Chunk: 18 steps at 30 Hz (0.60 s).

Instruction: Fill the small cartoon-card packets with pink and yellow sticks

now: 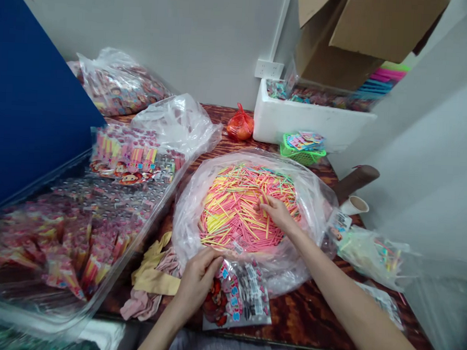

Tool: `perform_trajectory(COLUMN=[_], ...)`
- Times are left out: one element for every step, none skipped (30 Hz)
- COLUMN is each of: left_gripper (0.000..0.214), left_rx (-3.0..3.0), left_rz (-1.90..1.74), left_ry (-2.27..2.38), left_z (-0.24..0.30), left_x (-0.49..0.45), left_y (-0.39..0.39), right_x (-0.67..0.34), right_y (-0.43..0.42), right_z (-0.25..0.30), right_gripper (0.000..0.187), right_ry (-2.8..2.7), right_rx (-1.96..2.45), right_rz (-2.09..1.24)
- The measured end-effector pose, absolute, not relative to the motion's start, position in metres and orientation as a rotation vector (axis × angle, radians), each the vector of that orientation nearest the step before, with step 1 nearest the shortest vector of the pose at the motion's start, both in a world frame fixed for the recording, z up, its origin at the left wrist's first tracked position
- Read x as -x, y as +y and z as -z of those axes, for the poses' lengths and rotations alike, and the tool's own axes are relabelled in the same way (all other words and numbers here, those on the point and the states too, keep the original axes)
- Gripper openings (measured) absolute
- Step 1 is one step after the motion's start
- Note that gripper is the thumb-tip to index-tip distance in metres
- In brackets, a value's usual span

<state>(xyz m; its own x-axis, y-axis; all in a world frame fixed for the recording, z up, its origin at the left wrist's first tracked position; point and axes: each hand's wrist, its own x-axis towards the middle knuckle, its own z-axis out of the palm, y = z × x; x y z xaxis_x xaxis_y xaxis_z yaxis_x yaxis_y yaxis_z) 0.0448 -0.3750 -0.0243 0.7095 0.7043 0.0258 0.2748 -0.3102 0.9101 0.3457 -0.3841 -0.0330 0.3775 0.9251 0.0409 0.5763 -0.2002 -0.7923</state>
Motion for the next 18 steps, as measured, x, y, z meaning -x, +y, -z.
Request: perform_trajectory(left_gripper=[0.024,0.024,0.024,0.024,0.025,0.025,0.025,0.025,0.026,0.025,0.025,0.024,0.024,0.023,0.023,0.022,0.021,0.02], left_rx=[-1.893,-1.897,-1.902,-1.907,-1.914,-1.921,-1.929,-1.935,-1.942,-1.947,-1.952,-1.958,-1.965,-1.974,-1.986,-2.005,-2.037,-2.084], left_rz=[-0.519,-0.513,-0.506,-0.496,-0.489,-0.483,-0.48,-0.478,-0.477,-0.477,-0.479,-0.483,-0.493,-0.515,-0.555,-0.609,-0.671,-0.734], left_ry=[0.76,0.761,0.76,0.758,0.758,0.758,0.758,0.76,0.762,0.765,0.766,0.766,0.768,0.768,0.766,0.758,0.739,0.702], left_z=[0.024,0.024,0.024,0.024,0.024,0.024,0.024,0.024,0.024,0.024,0.024,0.024,0.023,0.021,0.018,0.014,0.009,0.003], left_x=[-0.046,-0.048,-0.049,-0.051,-0.052,-0.053,-0.054,-0.054,-0.055,-0.055,-0.055,-0.056,-0.057,-0.058,-0.061,-0.064,-0.069,-0.074], left_y=[-0.375,-0.375,-0.375,-0.375,-0.375,-0.376,-0.376,-0.376,-0.376,-0.375,-0.375,-0.375,-0.374,-0.374,-0.375,-0.375,-0.376,-0.377], right_x=[-0.343,-0.341,-0.338,-0.335,-0.333,-0.331,-0.33,-0.329,-0.329,-0.33,-0.33,-0.33,-0.329,-0.326,-0.322,-0.317,-0.31,-0.302], right_y=[-0.388,-0.392,-0.395,-0.398,-0.399,-0.401,-0.401,-0.401,-0.401,-0.401,-0.401,-0.402,-0.404,-0.406,-0.41,-0.415,-0.421,-0.428], right_z=[0.038,0.043,0.048,0.053,0.057,0.06,0.062,0.062,0.061,0.058,0.054,0.05,0.047,0.043,0.041,0.04,0.04,0.042], right_gripper=[0.013,0.013,0.014,0.015,0.016,0.017,0.017,0.017,0.017,0.017,0.016,0.014,0.012,0.011,0.01,0.01,0.01,0.01], right_ry=[-1.258,-1.227,-1.207,-1.188,-1.174,-1.164,-1.157,-1.147,-1.131,-1.112,-1.09,-1.066,-1.047,-1.03,-1.01,-0.985,-0.958,-0.933], right_rx=[1.824,1.79,1.79,1.801,1.812,1.819,1.823,1.824,1.823,1.816,1.801,1.773,1.734,1.687,1.634,1.584,1.542,1.514], right_rz=[-0.567,-0.526,-0.478,-0.435,-0.403,-0.384,-0.376,-0.374,-0.371,-0.368,-0.37,-0.38,-0.399,-0.428,-0.465,-0.508,-0.551,-0.59])
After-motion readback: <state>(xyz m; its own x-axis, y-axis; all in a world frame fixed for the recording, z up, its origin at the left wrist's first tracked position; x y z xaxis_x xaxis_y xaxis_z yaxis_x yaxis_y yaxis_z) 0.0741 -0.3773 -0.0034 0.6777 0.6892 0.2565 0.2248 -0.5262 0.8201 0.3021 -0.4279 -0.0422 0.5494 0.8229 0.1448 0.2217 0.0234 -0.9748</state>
